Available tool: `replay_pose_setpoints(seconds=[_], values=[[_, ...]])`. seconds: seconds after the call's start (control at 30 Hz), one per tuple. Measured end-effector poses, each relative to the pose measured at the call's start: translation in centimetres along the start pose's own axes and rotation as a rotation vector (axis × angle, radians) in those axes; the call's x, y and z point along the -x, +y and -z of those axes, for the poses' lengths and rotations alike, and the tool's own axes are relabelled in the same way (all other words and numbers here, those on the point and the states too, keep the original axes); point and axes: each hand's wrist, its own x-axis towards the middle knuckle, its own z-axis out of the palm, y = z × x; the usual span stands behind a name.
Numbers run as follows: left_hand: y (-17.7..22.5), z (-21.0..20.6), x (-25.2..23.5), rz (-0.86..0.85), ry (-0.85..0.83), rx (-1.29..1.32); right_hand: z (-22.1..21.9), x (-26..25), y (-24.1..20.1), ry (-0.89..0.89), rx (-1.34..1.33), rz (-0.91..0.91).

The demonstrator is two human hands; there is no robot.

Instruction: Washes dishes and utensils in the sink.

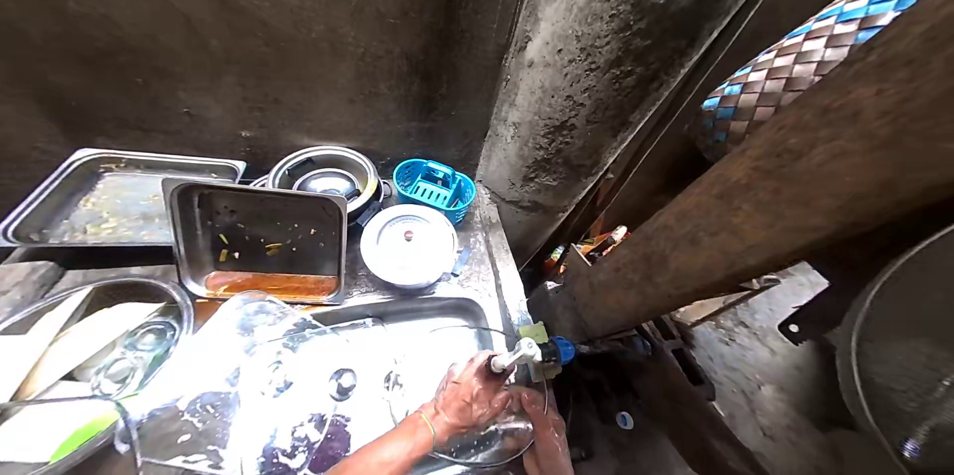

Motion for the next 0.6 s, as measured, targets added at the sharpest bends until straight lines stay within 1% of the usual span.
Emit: replay_pose_setpoints(seconds=[0.03,0.1,0.13,0.17,0.2,0.23,0.3,0.37,0.43,0.5,0.53,0.6], values=[[-0.7,0.7,-0.1,0.086,-0.148,0.098,0.2,0.1,0.1,-0.016,0.004,-0.019],[-3.1,1.9,-0.9,0.31,-0.483,0.245,0.3,0.2,0.2,-0.039,0.022,-0.087],[-4.6,2.3,-1.2,0.399,-0.57,0.318,0.3,0.3,0.1,-0.046,0.026,-0.116],[-6.1,2.6,-0.7,0.453,-0.558,0.373,0.3,0.3,0.0,-0.053,0.019,-0.132],[-7.2,2.9,0.1,0.496,-0.477,0.374,0.3,0.3,0.0,-0.055,0.004,-0.139],[-7.9,3.5,1.0,0.555,-0.398,0.307,0.2,0.1,0.1,-0.058,-0.024,-0.143],[-8.9,5.7,2.4,0.736,-0.356,0.114,0.0,-0.4,0.2,-0.072,-0.079,-0.174],[-10.0,8.5,3.4,0.93,-0.338,0.067,-0.1,-1.4,1.0,-0.098,-0.106,-0.207],[-11.2,11.4,4.6,1.106,-0.274,0.226,-0.3,-2.7,1.9,-0.091,-0.094,-0.263],[-11.6,13.3,6.0,1.255,-0.062,0.54,-0.8,-3.9,2.7,-0.099,-0.05,-0.294],[-11.3,14.1,6.5,1.304,0.05,0.654,-1.3,-4.4,3.2,-0.121,-0.025,-0.288],[-10.0,15.2,6.8,1.347,0.276,0.697,-2.6,-5.3,4.1,-0.129,0.005,-0.27]])
